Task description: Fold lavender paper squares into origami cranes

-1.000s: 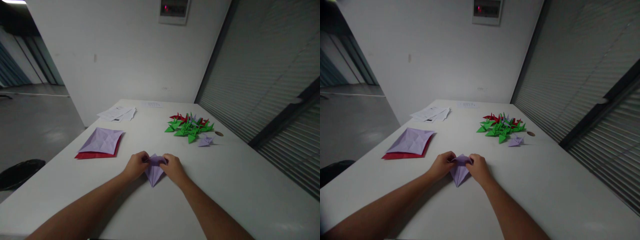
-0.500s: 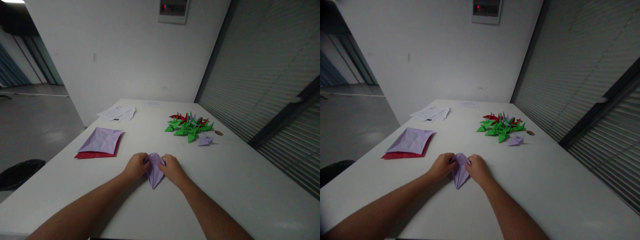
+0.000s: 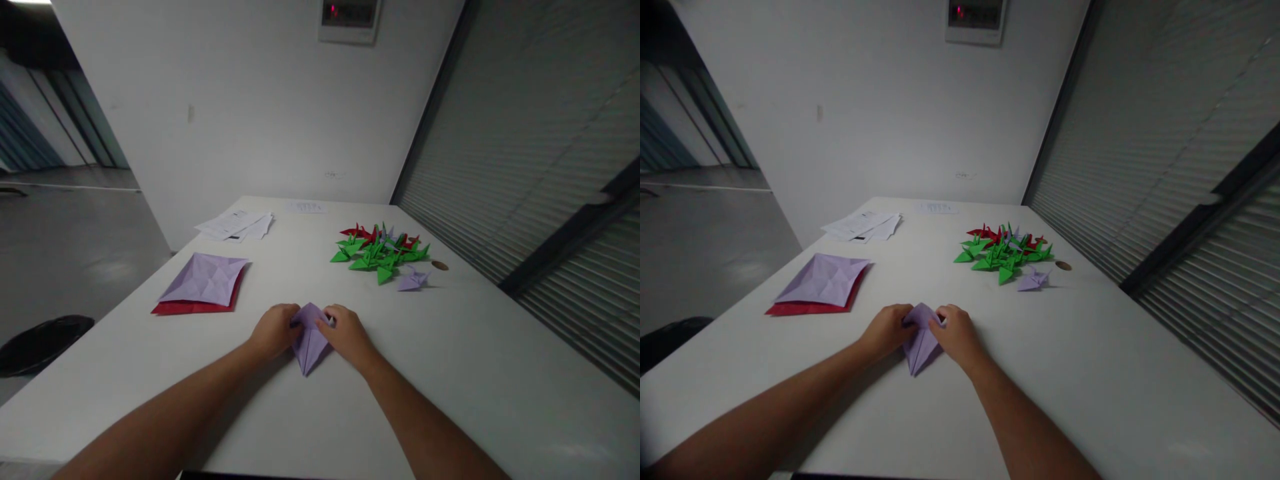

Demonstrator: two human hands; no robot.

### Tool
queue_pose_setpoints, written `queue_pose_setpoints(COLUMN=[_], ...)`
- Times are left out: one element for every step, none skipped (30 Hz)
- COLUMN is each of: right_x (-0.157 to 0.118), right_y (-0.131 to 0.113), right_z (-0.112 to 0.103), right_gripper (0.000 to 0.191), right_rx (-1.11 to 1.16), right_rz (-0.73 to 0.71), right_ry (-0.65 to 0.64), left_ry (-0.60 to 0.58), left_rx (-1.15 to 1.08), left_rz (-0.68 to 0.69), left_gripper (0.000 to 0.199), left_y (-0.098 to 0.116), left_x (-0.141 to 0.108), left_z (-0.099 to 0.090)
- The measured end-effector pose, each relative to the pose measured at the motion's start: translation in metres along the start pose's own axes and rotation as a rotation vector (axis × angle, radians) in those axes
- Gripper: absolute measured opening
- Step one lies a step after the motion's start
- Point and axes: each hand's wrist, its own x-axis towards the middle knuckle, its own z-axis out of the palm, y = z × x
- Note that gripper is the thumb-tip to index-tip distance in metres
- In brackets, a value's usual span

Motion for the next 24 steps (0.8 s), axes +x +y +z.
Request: queue_pose_setpoints(right_x=[0.0, -0.001, -0.001, -0.001, -0.002, -0.002, -0.002, -0.002, -0.002, -0.002, -0.001, -0.001, -0.001, 0.0, 0.0, 0.001, 0.001, 0.001, 0.001, 0.001, 0.001, 0.001, 0.001, 0.001], right_y=[0.0, 0.001, 0.001, 0.001, 0.001, 0.002, 0.002, 0.002, 0.002, 0.003, 0.004, 0.004, 0.005, 0.005, 0.006, 0.007, 0.007, 0.008, 0.008, 0.008, 0.008, 0.008, 0.008, 0.008], right_z=[0.0, 0.0, 0.001, 0.001, 0.001, 0.001, 0.002, 0.002, 0.002, 0.002, 0.003, 0.003, 0.003, 0.004, 0.004, 0.005, 0.005, 0.005, 0.005, 0.005, 0.005, 0.004, 0.004, 0.004], right_gripper=[0.022, 0.024, 0.026, 0.028, 0.028, 0.028, 0.028, 0.027, 0.025, 0.024, 0.023, 0.023, 0.023, 0.024, 0.024, 0.025, 0.025, 0.025, 0.024, 0.023, 0.022, 0.021, 0.021, 0.021], right_rx=[-0.001, -0.009, -0.02, -0.031, -0.04, -0.047, -0.052, -0.056, -0.059, -0.062, -0.065, -0.068, -0.07, -0.071, -0.071, -0.07, -0.069, -0.069, -0.07, -0.071, -0.072, -0.072, -0.07, -0.069], right_rz=[0.005, 0.013, 0.024, 0.033, 0.04, 0.044, 0.043, 0.038, 0.034, 0.034, 0.038, 0.044, 0.05, 0.054, 0.054, 0.051, 0.048, 0.048, 0.047, 0.048, 0.051, 0.056, 0.061, 0.067], right_ry=[-0.005, -0.014, -0.022, -0.029, -0.032, -0.034, -0.034, -0.035, -0.036, -0.036, -0.036, -0.035, -0.034, -0.033, -0.033, -0.034, -0.036, -0.038, -0.041, -0.044, -0.047, -0.051, -0.056, -0.057], left_ry=[0.03, 0.071, 0.12, 0.175, 0.226, 0.267, 0.295, 0.278, 0.207, 0.099, -0.007, -0.093, -0.156, -0.179, -0.2, -0.21, -0.213, -0.217, -0.223, -0.231, -0.242, -0.254, -0.263, -0.267], left_rx=[-0.006, -0.015, -0.021, -0.023, -0.016, 0.004, 0.035, 0.076, 0.128, 0.185, 0.226, 0.25, 0.265, 0.274, 0.281, 0.291, 0.301, 0.313, 0.326, 0.341, 0.358, 0.377, 0.397, 0.41], left_rz=[0.011, 0.026, 0.042, 0.059, 0.078, 0.101, 0.127, 0.163, 0.202, 0.237, 0.266, 0.292, 0.321, 0.331, 0.335, 0.337, 0.338, 0.344, 0.351, 0.358, 0.364, 0.367, 0.367, 0.365], left_gripper=[0.01, 0.018, 0.027, 0.034, 0.038, 0.037, 0.032, 0.026, 0.016, 0.01, 0.015, 0.018, 0.017, 0.017, 0.017, 0.018, 0.019, 0.021, 0.023, 0.025, 0.027, 0.028, 0.029, 0.029], left_y=[-0.001, -0.001, -0.001, 0.001, 0.003, 0.006, 0.01, 0.014, 0.019, 0.023, 0.026, 0.029, 0.03, 0.031, 0.031, 0.03, 0.03, 0.029, 0.029, 0.028, 0.028, 0.028, 0.027, 0.027], left_x=[0.0, -0.001, -0.002, -0.004, -0.006, -0.008, -0.011, -0.014, -0.017, -0.02, -0.023, -0.026, -0.028, -0.03, -0.032, -0.033, -0.034, -0.035, -0.035, -0.035, -0.035, -0.034, -0.034, -0.033], left_z=[0.0, 0.0, -0.001, -0.003, -0.005, -0.008, -0.011, -0.014, -0.017, -0.019, -0.021, -0.021, -0.02, -0.019, -0.018, -0.016, -0.015, -0.015, -0.015, -0.015, -0.015, -0.015, -0.015, -0.015])
